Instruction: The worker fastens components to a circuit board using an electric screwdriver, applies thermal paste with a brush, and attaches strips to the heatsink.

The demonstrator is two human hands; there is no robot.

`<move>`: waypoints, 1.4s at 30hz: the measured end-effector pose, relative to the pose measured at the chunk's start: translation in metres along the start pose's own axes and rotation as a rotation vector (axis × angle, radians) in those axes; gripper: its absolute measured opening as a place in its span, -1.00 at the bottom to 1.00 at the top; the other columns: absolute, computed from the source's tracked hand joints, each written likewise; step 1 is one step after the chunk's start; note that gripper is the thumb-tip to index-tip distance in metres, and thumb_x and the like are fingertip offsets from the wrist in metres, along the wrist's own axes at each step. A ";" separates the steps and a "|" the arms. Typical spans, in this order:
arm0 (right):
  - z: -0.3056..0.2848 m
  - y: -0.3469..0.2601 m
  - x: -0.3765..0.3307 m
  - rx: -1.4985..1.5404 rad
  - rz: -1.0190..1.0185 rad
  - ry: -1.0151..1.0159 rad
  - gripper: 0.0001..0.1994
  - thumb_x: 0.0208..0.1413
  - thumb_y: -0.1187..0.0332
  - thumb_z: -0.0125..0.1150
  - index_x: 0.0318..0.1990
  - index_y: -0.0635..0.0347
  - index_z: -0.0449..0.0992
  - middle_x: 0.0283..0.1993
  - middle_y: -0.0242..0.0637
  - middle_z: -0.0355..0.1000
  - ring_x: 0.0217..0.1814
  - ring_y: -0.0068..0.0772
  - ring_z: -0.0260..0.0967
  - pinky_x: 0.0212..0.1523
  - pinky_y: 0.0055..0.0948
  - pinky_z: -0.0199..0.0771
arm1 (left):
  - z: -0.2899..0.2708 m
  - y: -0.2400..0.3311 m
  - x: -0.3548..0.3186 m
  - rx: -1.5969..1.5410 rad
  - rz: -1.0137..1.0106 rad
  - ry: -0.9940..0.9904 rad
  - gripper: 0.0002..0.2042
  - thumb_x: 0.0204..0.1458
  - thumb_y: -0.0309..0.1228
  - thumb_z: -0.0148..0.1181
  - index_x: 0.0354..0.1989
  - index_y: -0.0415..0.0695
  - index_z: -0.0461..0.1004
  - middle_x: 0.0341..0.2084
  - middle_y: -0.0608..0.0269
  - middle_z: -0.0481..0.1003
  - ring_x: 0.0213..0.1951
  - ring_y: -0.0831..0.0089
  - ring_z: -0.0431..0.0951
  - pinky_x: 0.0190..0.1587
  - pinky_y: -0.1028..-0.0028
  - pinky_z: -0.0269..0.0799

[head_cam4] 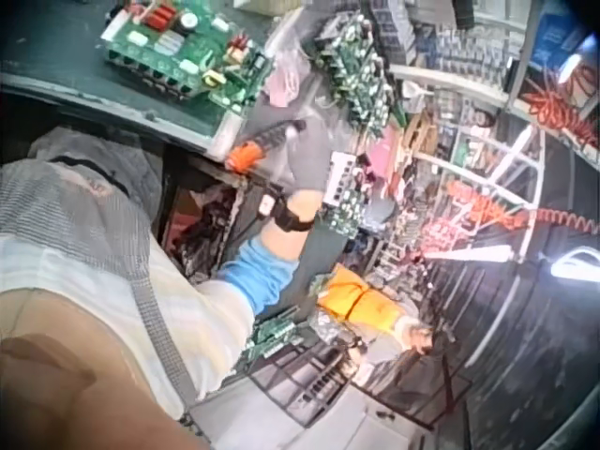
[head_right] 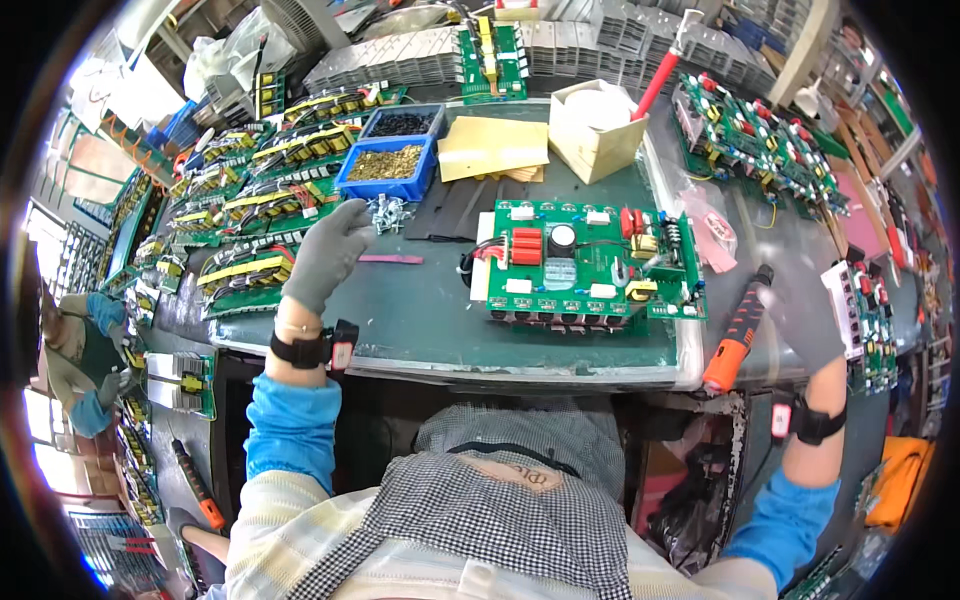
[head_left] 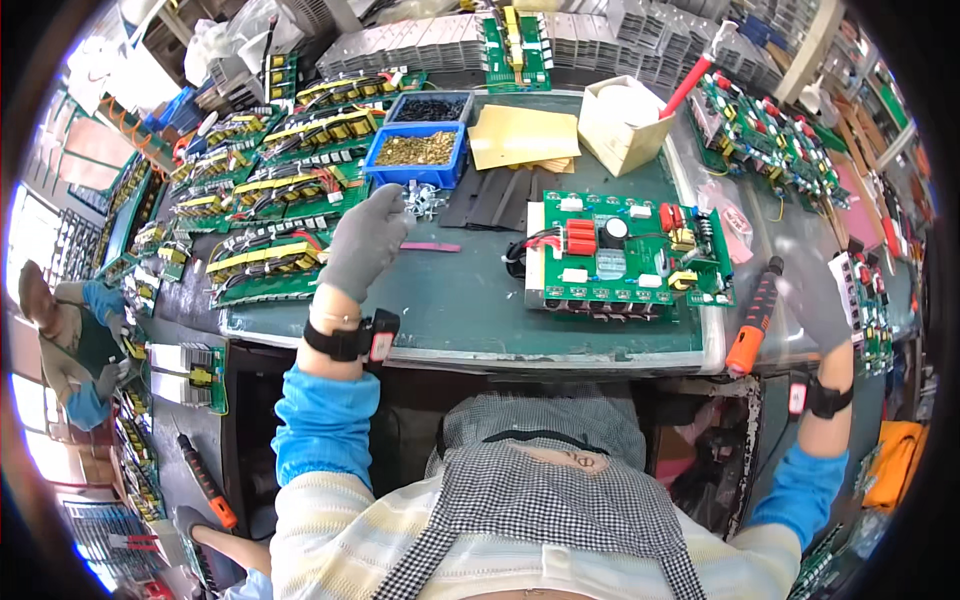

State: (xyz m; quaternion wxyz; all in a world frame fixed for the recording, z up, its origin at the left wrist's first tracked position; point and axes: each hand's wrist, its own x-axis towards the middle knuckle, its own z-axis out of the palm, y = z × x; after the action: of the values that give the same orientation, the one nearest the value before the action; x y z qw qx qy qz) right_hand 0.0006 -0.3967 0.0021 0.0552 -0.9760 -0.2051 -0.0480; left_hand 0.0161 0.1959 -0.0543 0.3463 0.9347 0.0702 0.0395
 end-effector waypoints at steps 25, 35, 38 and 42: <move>0.062 0.004 0.000 -0.472 -0.335 -0.082 -0.70 -0.10 0.37 0.24 -0.13 -0.03 0.52 0.00 -0.33 0.44 0.22 -0.26 0.30 0.26 -0.18 0.25 | 0.022 0.018 0.192 0.791 0.175 -0.347 -0.60 -0.09 -0.07 0.21 -0.34 -0.21 0.66 -0.31 -0.10 0.62 -0.20 0.00 0.64 -0.12 0.22 0.52; -0.001 -0.022 -0.035 -0.334 -0.165 0.492 -0.62 -0.21 0.42 0.31 -0.14 0.17 0.42 0.01 -0.21 0.42 0.12 -0.07 0.36 0.19 -0.08 0.33 | 0.018 -0.033 0.189 -0.218 -0.010 -0.104 -0.84 0.14 -0.35 0.21 -0.32 -0.19 0.53 -0.61 0.32 0.45 -0.61 0.53 0.40 -0.55 0.49 0.31; -0.008 -0.032 -0.049 -0.065 -0.092 0.634 -0.53 -0.20 0.44 0.43 -0.06 0.23 0.41 0.00 -0.17 0.48 0.00 -0.20 0.47 0.05 -0.24 0.46 | 0.023 -0.051 0.200 -0.275 -0.056 -0.070 -0.85 0.21 -0.37 0.11 -0.26 -0.20 0.50 -0.59 0.33 0.44 -0.63 0.56 0.36 -0.58 0.50 0.26; -0.010 -0.066 -0.051 0.444 0.279 0.769 -0.39 -0.17 0.34 0.57 0.04 0.23 0.37 -0.07 -0.24 0.52 -0.14 -0.44 0.52 -0.10 -0.46 0.51 | 0.030 -0.058 0.205 -0.376 0.034 0.069 -0.83 0.25 -0.36 0.05 -0.24 -0.20 0.48 -0.57 0.35 0.43 -0.62 0.58 0.34 -0.58 0.52 0.23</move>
State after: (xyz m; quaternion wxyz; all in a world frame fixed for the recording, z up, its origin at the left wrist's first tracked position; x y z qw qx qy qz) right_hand -0.0736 -0.3585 0.0120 0.3408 -0.8702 -0.0417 -0.3533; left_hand 0.2162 0.2526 -0.1099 0.5115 0.8526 0.0574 0.0899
